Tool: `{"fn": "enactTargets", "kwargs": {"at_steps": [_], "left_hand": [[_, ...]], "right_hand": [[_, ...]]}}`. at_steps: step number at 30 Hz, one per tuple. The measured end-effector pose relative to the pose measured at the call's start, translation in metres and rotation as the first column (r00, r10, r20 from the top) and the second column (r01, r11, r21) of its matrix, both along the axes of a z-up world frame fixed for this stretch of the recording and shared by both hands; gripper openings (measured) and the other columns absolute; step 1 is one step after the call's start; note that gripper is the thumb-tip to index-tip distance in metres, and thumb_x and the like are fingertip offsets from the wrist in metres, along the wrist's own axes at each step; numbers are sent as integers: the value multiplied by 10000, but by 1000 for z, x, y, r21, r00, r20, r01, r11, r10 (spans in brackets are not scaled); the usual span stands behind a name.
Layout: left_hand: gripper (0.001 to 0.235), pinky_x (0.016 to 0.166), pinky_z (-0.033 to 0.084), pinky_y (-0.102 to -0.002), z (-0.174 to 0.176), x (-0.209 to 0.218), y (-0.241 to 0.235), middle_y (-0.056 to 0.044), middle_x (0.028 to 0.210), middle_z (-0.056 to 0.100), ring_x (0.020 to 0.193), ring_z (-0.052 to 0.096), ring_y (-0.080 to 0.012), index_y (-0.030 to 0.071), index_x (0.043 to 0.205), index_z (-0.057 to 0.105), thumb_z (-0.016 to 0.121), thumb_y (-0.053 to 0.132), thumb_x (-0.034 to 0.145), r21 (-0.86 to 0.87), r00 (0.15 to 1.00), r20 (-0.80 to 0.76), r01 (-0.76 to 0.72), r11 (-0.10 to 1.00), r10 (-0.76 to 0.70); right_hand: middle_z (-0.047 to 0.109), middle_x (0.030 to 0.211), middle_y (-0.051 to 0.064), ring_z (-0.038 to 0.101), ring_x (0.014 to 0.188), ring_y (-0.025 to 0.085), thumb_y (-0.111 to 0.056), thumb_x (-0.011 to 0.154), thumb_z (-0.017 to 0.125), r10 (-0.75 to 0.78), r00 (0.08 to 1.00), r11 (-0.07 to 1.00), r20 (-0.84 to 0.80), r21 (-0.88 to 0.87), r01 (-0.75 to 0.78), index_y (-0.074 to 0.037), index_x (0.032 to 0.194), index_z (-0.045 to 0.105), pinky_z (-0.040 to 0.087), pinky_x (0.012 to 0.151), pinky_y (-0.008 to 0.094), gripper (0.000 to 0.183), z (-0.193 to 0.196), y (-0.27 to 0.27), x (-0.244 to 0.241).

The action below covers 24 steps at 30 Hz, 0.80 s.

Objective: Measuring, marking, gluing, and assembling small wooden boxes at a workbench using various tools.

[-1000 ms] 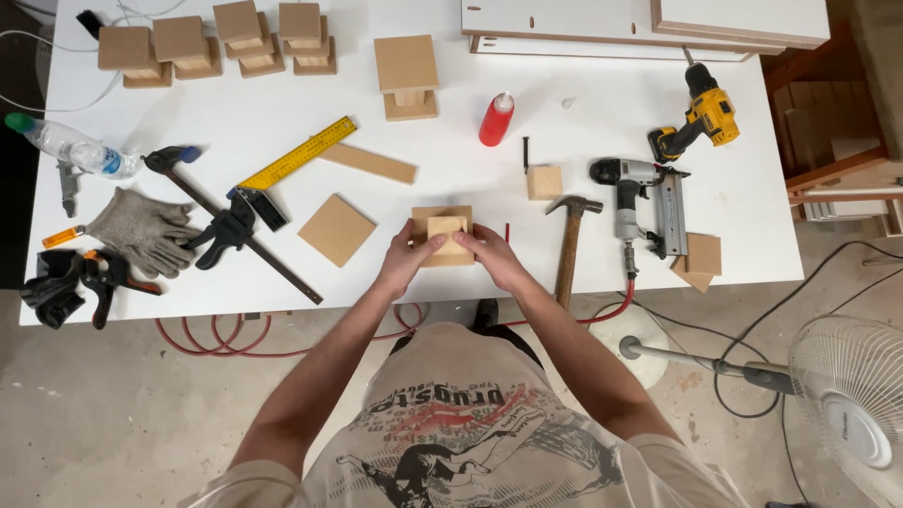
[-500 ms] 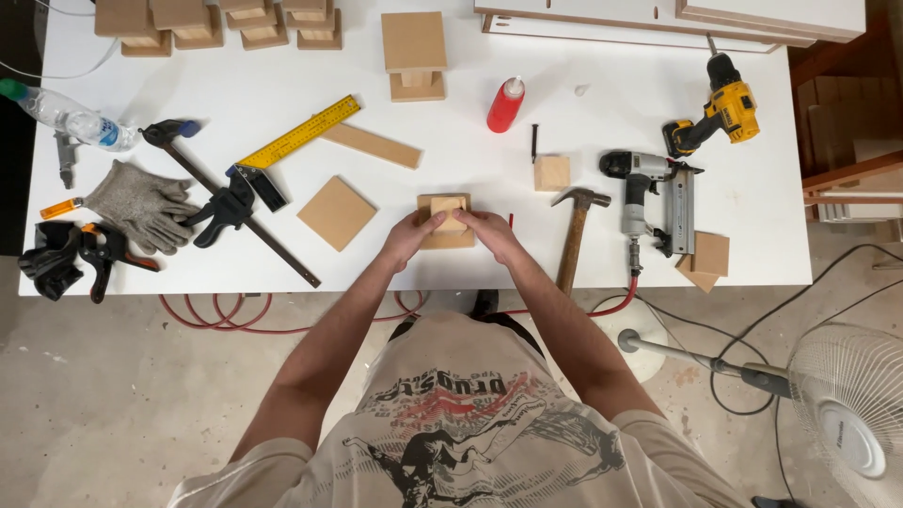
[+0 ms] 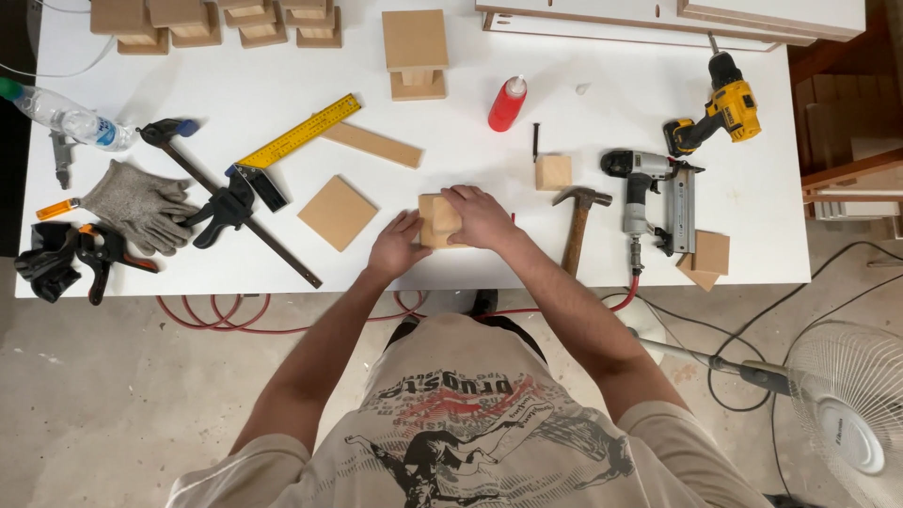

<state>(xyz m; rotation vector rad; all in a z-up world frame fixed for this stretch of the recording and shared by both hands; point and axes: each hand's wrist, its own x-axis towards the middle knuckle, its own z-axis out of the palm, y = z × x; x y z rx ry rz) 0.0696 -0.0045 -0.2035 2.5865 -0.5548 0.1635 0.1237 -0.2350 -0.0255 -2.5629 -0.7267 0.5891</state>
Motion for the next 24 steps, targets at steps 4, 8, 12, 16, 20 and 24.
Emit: {"fn": "enactTargets", "kwargs": {"at_steps": [4, 8, 12, 16, 20, 24], "left_hand": [[728, 1254, 310, -395, -12, 0, 0, -79, 1531, 532, 1468, 419, -291, 142, 1504, 530, 747, 457, 885, 111, 987, -157, -14, 994, 31], [723, 1268, 282, -400, -12, -4, -1, -31, 1606, 449, 1512, 356, -266, 190, 1555, 468, 675, 497, 934, 187, 964, -264, 6, 982, 44], [742, 1274, 265, -392, -23, 3, 0, 18, 1630, 404, 1528, 325, -239, 237, 1572, 430, 656, 542, 935, 237, 955, -289, 12, 972, 59], [753, 1274, 264, -397, -19, 4, 0, 10, 1644, 376, 1535, 305, -245, 233, 1582, 409, 652, 534, 936, 260, 951, -304, 21, 965, 62], [748, 1277, 260, -399, -12, 5, -2, 3, 1655, 353, 1542, 286, -247, 219, 1590, 392, 640, 522, 953, 262, 940, -335, 32, 965, 60], [725, 1285, 232, -391, 2, 1, -4, -2, 1665, 337, 1550, 266, -247, 204, 1598, 377, 605, 510, 982, 268, 936, -348, 35, 963, 63]], "right_hand": [[611, 1386, 165, 549, 1330, 378, -224, 818, 822, 59, 997, 993, 41, -109, -55, -54, 1473, 530, 456, 1105, 459, 738, -16, 5, 14], [598, 1394, 188, 551, 1332, 384, -179, 825, 798, 81, 995, 984, 51, -164, -72, -28, 1485, 502, 475, 1082, 461, 739, -17, 9, 3], [595, 1251, 172, 581, 1216, 384, -403, 683, 898, 93, 994, 975, 51, -208, -80, -33, 1435, 471, 502, 997, 481, 940, -21, 24, 5], [530, 1205, 156, 521, 1180, 355, -391, 796, 839, 54, 991, 984, 123, -175, -32, -36, 1351, 429, 487, 964, 453, 777, -45, 28, 6], [521, 1225, 158, 494, 1189, 347, -409, 815, 820, 90, 989, 982, 117, -177, -69, -35, 1338, 423, 482, 977, 445, 756, -41, 27, 8], [525, 1243, 122, 482, 1206, 319, -422, 807, 818, 37, 989, 985, 146, -172, -12, -85, 1381, 436, 467, 989, 437, 767, -63, 25, 3]]}}
